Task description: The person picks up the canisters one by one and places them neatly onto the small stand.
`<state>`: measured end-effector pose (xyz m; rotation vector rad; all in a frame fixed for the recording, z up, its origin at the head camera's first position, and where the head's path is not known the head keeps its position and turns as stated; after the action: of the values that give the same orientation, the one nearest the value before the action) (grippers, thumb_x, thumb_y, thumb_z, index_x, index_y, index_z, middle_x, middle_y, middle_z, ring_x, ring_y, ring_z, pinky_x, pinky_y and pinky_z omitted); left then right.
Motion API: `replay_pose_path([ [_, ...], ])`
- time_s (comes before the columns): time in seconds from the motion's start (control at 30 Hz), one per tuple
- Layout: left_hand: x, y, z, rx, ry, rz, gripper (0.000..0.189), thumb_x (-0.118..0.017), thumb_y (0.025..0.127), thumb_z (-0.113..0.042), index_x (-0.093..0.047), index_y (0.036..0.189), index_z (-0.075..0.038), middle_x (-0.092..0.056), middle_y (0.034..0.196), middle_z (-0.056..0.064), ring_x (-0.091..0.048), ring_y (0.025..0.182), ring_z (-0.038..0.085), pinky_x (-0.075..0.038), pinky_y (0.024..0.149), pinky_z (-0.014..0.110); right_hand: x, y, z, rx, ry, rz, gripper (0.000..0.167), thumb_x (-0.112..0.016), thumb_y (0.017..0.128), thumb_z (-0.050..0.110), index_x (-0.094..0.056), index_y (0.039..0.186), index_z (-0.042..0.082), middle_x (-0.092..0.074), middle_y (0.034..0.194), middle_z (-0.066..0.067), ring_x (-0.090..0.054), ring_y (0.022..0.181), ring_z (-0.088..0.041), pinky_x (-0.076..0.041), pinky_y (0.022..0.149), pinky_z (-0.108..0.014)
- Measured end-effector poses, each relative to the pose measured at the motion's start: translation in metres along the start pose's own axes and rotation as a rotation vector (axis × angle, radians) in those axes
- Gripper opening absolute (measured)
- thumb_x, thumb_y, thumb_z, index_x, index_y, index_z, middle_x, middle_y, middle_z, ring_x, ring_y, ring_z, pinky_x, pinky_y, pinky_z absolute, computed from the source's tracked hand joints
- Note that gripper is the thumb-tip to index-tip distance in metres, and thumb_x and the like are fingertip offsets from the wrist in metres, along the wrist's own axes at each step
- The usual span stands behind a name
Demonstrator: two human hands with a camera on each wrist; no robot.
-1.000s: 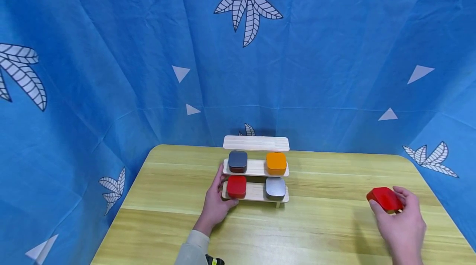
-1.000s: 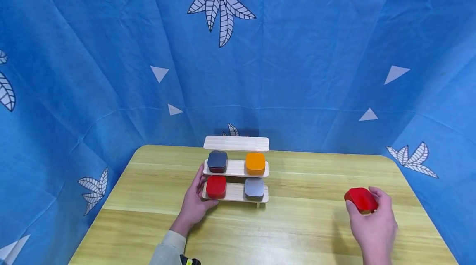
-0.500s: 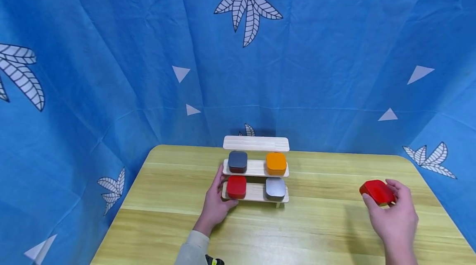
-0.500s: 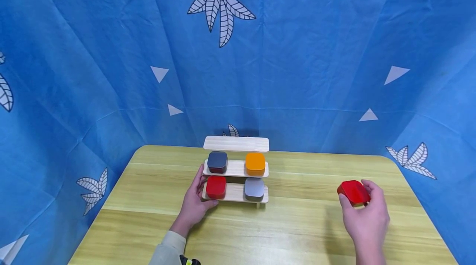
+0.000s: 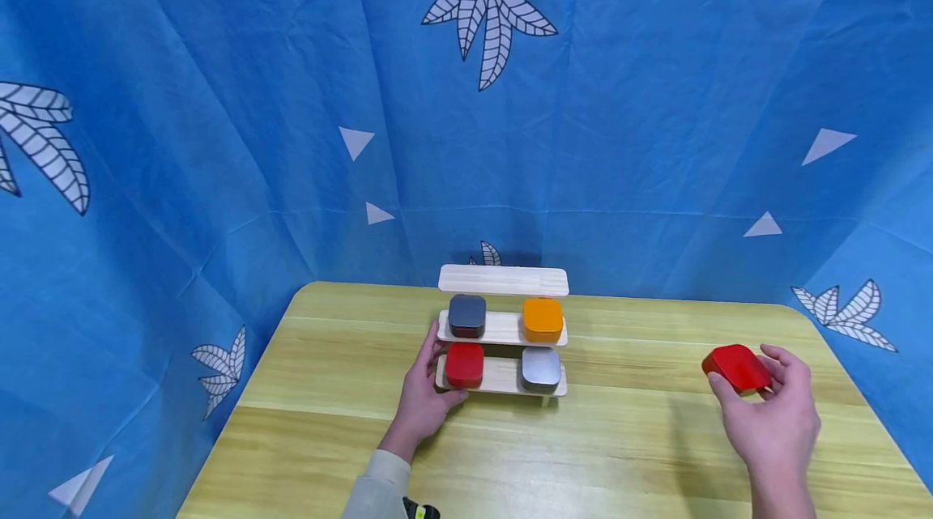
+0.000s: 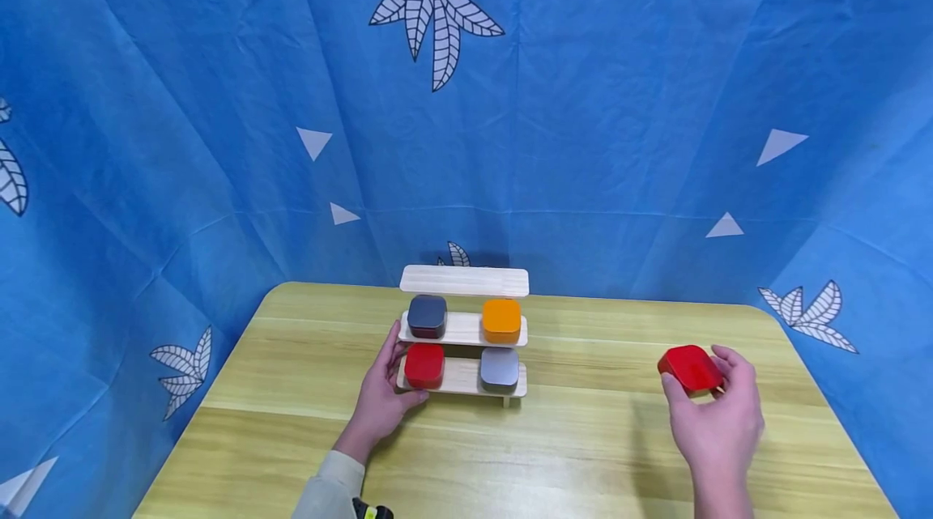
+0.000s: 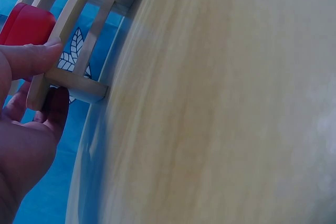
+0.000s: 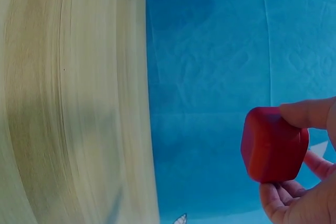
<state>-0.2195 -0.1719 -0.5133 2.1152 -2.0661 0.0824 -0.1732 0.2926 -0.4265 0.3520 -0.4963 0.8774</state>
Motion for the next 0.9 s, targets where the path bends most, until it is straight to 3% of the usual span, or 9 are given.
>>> replay_pose_path([
  [0.23, 0.001, 0.001, 0.002, 0.003, 0.022, -0.005, 0.125, -0.078, 0.072, 0.019, -0.016, 0.158, -0.046, -0.042, 0.148, 0.0, -0.037, 0.138, 0.023, -0.047, 0.099, 0.031, -0.002, -0.001, 0.005, 0.009, 0.032, 0.003, 0.078, -0.078, 0.086, 0.016, -0.036, 0.152, 0.014, -0.048, 0.146, -0.015, -0.051, 0.12, -0.038, -0.045, 0.105, -0.044],
  [0.53, 0.0, 0.001, 0.0, 0.001, 0.02, 0.0, 0.125, -0.078, 0.072, 0.02, -0.016, 0.158, -0.045, -0.044, 0.146, -0.001, -0.038, 0.137, 0.022, -0.046, 0.1, 0.03, -0.005, -0.002, 0.014, -0.004, 0.064, 0.033, 0.082, -0.079, 0.086, 0.015, -0.035, 0.154, 0.017, -0.045, 0.149, -0.013, -0.048, 0.126, -0.038, -0.043, 0.105, -0.049],
  [0.9, 0.0, 0.0, -0.001, -0.013, 0.025, 0.004, 0.124, -0.078, 0.072, 0.019, -0.014, 0.159, -0.042, -0.044, 0.146, 0.002, -0.039, 0.137, 0.025, -0.049, 0.098, 0.032, -0.009, -0.007, 0.027, 0.059, 0.059, 0.035, 0.081, -0.081, 0.084, 0.011, -0.037, 0.152, 0.015, -0.048, 0.146, -0.012, -0.049, 0.124, -0.036, -0.047, 0.103, -0.042],
])
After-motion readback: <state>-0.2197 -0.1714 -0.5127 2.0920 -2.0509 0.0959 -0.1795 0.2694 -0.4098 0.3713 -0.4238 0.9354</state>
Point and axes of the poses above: each hand's wrist, its own y-axis towards the middle knuckle, its own x-axis out of the back of the hand, z = x × y, the point moved 9 cm from there along y, towards the middle knuckle
